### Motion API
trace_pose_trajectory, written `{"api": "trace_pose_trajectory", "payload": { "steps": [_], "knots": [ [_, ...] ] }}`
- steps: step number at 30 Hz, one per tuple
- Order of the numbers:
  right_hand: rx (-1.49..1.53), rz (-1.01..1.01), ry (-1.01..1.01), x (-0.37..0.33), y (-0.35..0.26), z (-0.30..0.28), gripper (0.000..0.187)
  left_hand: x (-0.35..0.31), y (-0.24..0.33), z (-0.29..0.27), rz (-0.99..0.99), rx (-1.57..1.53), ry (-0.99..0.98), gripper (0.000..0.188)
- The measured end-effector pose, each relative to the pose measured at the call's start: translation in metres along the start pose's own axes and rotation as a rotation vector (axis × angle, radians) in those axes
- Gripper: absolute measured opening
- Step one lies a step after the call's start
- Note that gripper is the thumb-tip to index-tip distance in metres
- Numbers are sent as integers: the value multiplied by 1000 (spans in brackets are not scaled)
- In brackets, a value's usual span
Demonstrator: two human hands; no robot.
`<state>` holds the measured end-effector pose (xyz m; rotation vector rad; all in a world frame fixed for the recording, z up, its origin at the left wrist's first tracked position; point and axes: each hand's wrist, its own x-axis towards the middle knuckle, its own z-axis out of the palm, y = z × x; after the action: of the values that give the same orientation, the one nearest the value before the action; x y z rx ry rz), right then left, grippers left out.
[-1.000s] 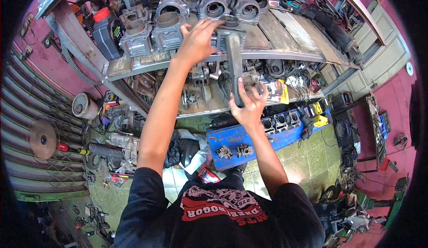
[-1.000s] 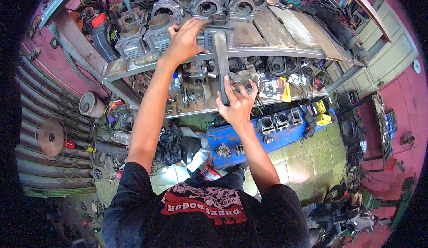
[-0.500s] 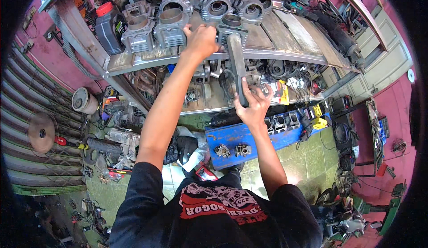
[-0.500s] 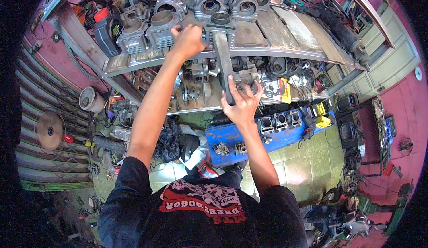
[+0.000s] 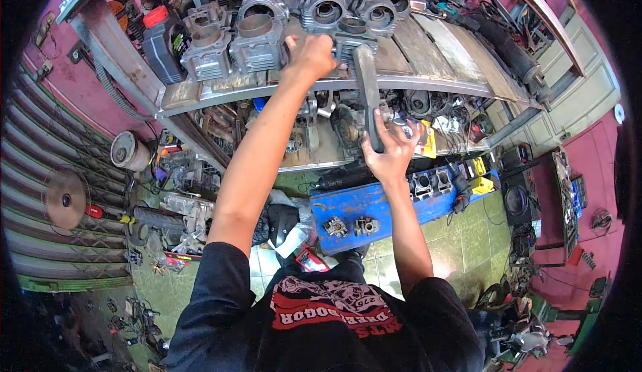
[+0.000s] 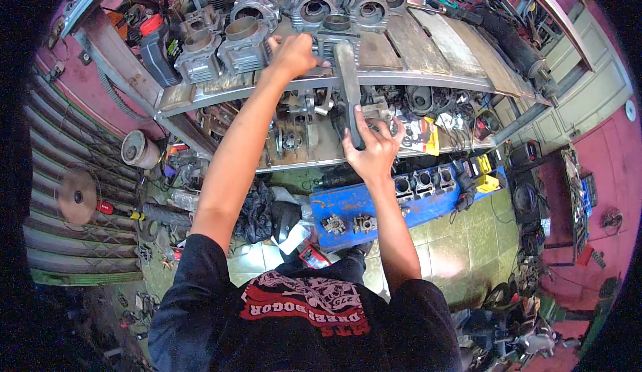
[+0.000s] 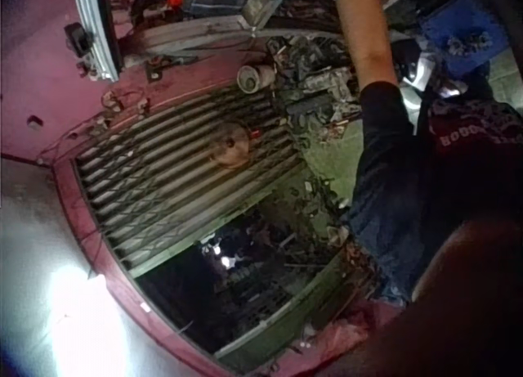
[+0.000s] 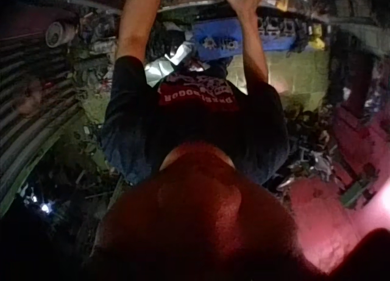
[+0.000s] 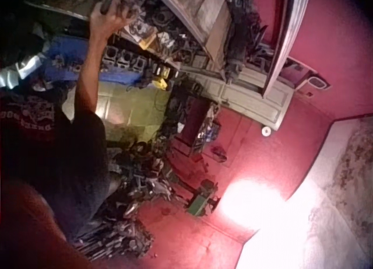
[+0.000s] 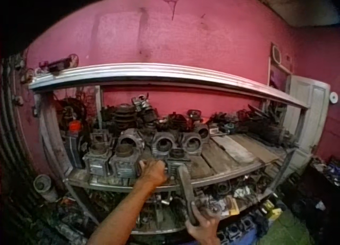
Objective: The person uses a wire brush to scrub the surfaces of several metallic engine cylinder heads placed on a workbench. They systematically clean the faces and edges of each part, rotating them to access different areas, and then place the cleaned items into a blue tray.
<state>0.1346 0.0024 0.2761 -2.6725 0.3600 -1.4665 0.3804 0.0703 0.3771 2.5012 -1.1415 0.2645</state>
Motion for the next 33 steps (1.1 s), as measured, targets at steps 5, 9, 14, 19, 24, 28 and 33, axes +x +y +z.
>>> {"api": "trace_pose_trajectory", "payload": {
  "steps": [5, 9, 14, 19, 24, 28, 33],
  "knots": [
    [9, -8, 18, 0, 6, 1, 55, 9, -4, 3, -43, -65, 30, 59],
    [19, 2, -1, 0, 6, 4, 54, 7, -13, 11, -38, -128, 89, 62],
    [42, 31, -3, -4, 5, 8, 53, 13, -11, 13, -57, -107, -31, 68],
    [44, 20, -1, -4, 9, 6, 55, 15, -16, 17, -95, -203, -45, 72],
    [30, 2, 1, -2, 6, 0, 56, 13, -25, 21, -68, -278, -10, 76],
    [22, -7, 26, -5, 5, 4, 57, 10, -25, 29, -85, -287, 36, 82],
    [75, -22, 84, -11, 5, 4, 57, 0, -26, 36, -15, -357, 144, 81]
  ]
}}
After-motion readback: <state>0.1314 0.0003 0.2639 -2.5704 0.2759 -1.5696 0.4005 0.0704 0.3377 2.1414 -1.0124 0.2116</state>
